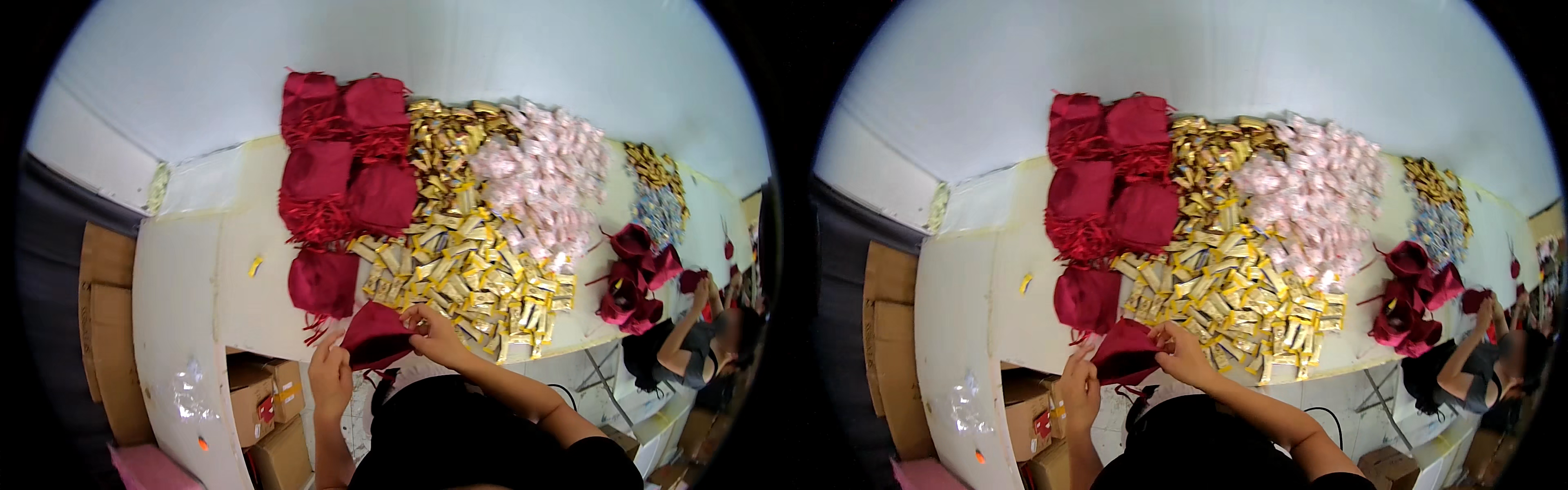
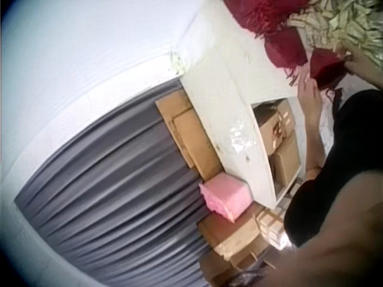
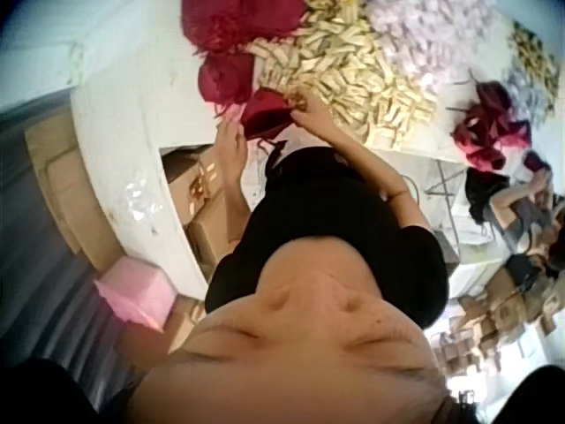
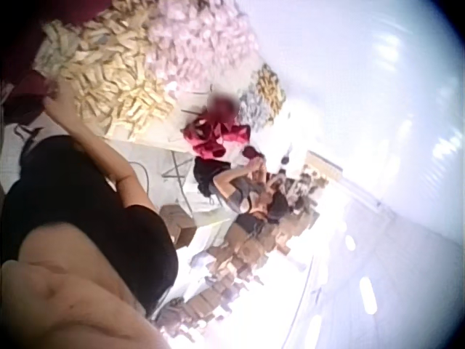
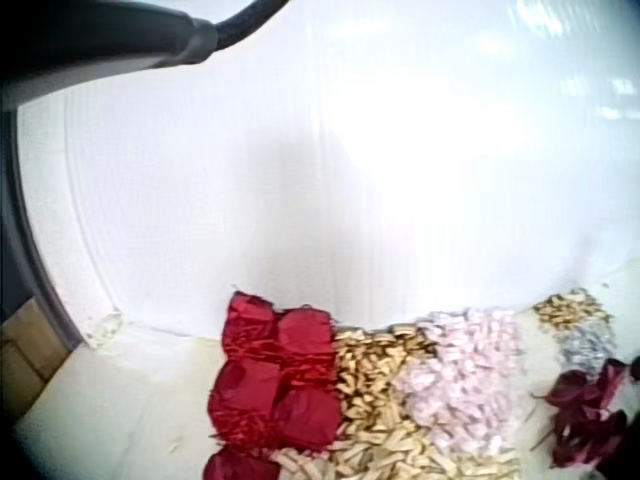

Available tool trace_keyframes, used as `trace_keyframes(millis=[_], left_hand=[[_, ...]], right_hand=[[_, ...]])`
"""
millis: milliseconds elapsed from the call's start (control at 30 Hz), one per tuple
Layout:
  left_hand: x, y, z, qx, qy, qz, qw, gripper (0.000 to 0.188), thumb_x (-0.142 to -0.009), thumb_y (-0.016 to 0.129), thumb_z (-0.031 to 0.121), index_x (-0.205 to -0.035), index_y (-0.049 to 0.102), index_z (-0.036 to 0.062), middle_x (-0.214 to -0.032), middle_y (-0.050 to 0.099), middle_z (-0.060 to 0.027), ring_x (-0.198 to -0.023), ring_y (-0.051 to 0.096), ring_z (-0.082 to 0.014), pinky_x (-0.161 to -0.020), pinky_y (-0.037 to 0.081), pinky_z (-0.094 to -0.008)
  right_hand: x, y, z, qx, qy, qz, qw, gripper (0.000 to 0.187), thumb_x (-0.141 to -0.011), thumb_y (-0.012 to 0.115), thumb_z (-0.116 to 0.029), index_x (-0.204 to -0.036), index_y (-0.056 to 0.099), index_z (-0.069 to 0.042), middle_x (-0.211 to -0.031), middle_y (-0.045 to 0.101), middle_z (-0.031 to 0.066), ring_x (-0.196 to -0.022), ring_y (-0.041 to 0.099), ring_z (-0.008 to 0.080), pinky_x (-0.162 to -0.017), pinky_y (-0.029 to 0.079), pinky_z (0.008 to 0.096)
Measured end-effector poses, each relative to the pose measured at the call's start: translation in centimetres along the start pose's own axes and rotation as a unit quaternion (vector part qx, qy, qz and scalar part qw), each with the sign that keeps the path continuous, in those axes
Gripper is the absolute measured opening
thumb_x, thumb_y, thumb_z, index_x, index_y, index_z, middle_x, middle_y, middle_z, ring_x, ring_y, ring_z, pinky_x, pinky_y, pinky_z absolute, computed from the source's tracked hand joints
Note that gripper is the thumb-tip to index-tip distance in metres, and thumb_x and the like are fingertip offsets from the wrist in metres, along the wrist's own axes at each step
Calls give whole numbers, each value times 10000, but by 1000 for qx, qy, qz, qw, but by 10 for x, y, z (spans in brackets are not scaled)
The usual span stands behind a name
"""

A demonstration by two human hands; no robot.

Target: The person uses a small orange safety cutter to open a large plastic bag of small gold-wrapped items. They then pick up several items at a time and place them into red drawstring pouches on a table.

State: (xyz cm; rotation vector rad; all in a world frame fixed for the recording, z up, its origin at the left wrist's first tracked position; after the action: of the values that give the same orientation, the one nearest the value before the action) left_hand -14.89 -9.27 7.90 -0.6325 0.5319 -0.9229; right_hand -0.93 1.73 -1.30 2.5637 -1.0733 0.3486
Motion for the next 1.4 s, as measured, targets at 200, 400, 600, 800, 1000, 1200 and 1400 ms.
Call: trace_keyframes(millis=[200,400,600,800,1000,1200,1400], left_hand=[[-6,50,-6,-56,83,-129,987,210,-652,505,-59,-787,632,42,-973,634,-63,-760,549,-259,-702,453,-335],[-19,52,-19,28,-39,-88,995,202,-661,540,-23,-834,631,28,-901,630,-121,-770,582,-279,-707,471,-341],[-30,45,-7,2,7,14,1000,237,-574,570,-26,-799,512,23,-823,561,-131,-751,543,-299,-681,447,-340],[-36,42,3,-29,17,54,998,339,-556,455,-70,-882,495,12,-964,516,-166,-909,508,-337,-808,415,-361],[-43,61,0,77,-29,-74,994,540,-529,413,-70,-1051,528,7,-1134,488,-180,-1090,460,-330,-950,339,-353],[-41,74,-25,183,-99,-83,974,588,-524,398,-64,-1091,537,7,-1171,486,-158,-1157,424,-284,-1000,284,-334],[-46,86,-19,174,-95,-120,973,592,-534,396,-70,-1103,535,11,-1182,484,-159,-1187,406,-283,-1015,265,-330]], right_hand=[[9,-65,63,-43,99,-66,992,318,-708,628,-44,-1003,508,-56,-898,526,50,-617,552,125,-551,458,228],[7,-196,43,509,-99,334,787,508,-643,573,-6,-1137,461,-42,-1044,486,162,-1025,426,374,-881,366,433],[-31,-207,45,653,-119,303,683,460,-636,570,-49,-1091,502,-75,-996,481,122,-945,457,303,-802,393,404],[-35,-209,41,603,-275,229,713,419,-637,582,-50,-1043,479,-28,-913,471,142,-884,466,323,-755,413,412],[-24,-213,36,498,-299,245,776,401,-642,585,4,-1011,428,-15,-899,439,166,-831,448,334,-729,392,407],[-6,-282,-14,447,-264,493,698,463,-678,579,5,-1094,377,-10,-1020,419,204,-707,498,323,-622,427,394],[-26,-340,-2,449,16,392,803,823,-556,783,-163,-1265,366,-186,-1206,413,207,-992,525,388,-819,465,432]])
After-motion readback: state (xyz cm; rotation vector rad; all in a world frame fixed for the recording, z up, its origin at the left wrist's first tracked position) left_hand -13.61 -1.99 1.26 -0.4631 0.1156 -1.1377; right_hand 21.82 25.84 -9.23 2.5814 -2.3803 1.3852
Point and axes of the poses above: each hand's wrist, its own x-axis away from the middle knuckle, its own y-axis out of the palm, z = x × y, the point moved 8 cm from there along -x, towards the middle knuckle
